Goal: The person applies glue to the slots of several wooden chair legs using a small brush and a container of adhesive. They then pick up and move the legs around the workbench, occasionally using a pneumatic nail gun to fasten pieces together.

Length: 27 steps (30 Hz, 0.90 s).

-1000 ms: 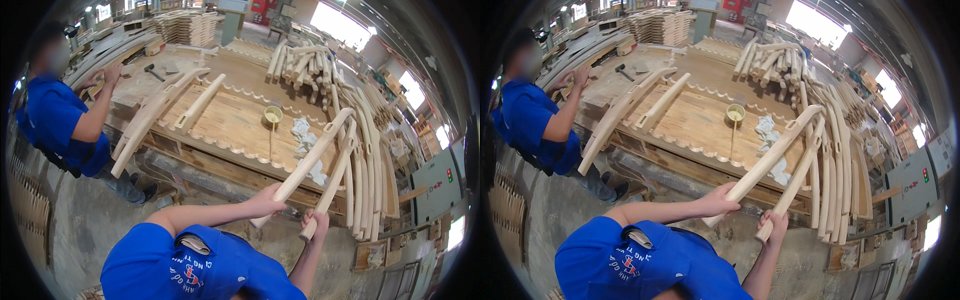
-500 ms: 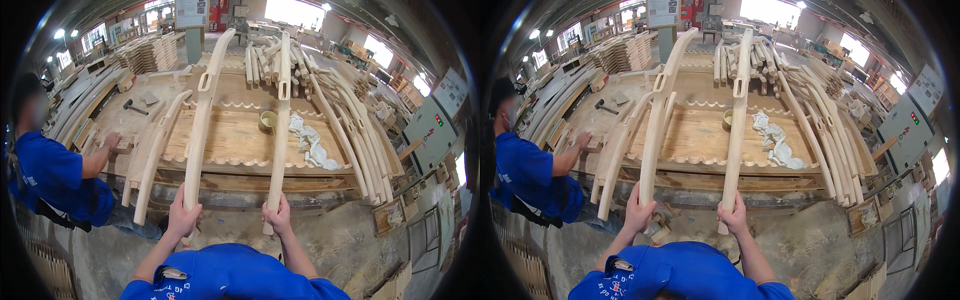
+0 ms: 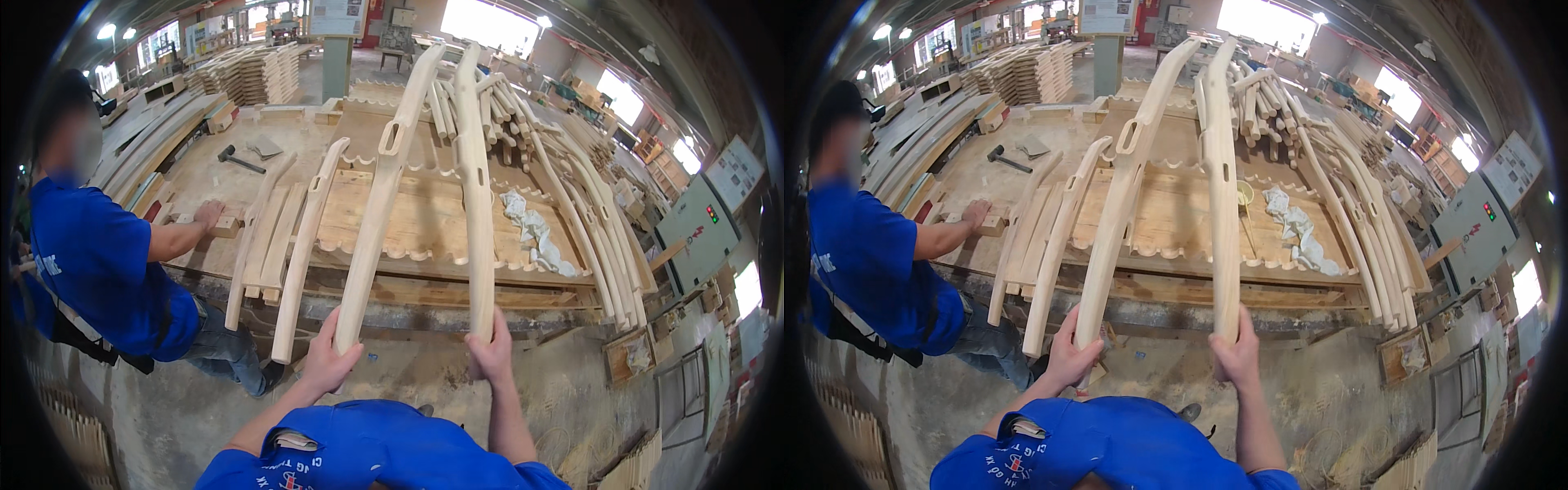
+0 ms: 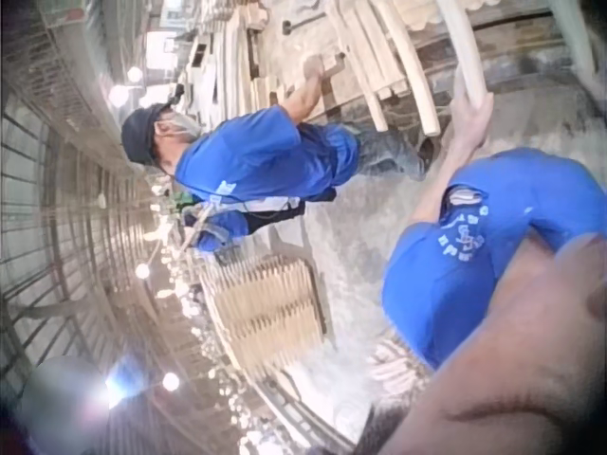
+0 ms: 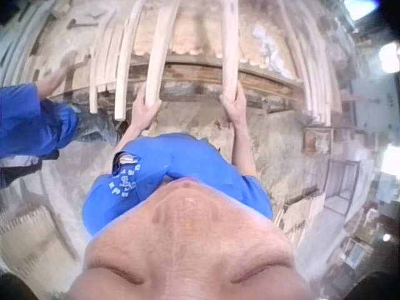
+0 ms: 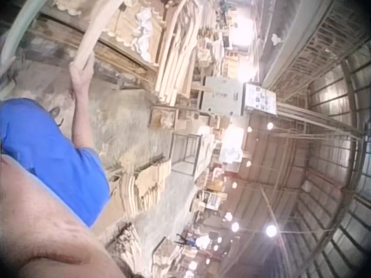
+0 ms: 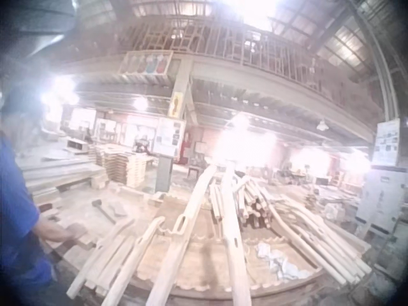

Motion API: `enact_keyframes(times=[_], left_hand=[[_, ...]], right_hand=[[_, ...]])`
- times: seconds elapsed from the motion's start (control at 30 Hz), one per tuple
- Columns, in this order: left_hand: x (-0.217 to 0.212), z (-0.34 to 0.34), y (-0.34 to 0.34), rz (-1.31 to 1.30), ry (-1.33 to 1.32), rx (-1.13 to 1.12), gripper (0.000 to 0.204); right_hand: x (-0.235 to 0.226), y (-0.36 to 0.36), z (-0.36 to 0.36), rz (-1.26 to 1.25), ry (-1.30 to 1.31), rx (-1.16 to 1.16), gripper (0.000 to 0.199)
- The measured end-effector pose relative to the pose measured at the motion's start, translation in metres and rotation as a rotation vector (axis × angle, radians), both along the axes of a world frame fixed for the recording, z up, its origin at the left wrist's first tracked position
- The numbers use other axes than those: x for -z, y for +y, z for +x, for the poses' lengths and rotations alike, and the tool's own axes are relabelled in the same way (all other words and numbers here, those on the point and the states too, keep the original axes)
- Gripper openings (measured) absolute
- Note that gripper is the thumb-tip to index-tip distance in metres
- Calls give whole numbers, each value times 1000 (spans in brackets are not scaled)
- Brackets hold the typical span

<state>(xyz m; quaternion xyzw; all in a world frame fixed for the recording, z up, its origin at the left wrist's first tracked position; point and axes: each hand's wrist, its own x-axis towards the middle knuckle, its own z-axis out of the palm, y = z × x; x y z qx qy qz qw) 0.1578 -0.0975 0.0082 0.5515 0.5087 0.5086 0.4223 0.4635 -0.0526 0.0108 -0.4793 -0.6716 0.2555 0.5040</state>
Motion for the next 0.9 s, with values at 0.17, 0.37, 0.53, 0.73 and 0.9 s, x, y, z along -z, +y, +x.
enact_keyframes(times=[0.17, 0.37, 0.53, 0.73, 0.9], left_hand=[[14, -6, 0, 63, -37, 17, 68], [18, -13, 1, -9, -61, 13, 70], [8, -15, 3, -77, -188, 39, 68], [13, -7, 0, -103, -204, 9, 68], [40, 2, -4, -28, 76, -67, 72]], right_hand=[[-57, 28, -14, -227, -855, 322, 67], [-63, 52, -15, -420, -813, 109, 75], [-74, 52, -22, -737, 160, -283, 82], [0, 41, -40, -807, 1012, -437, 69], [35, 35, -24, -920, 879, -392, 39]])
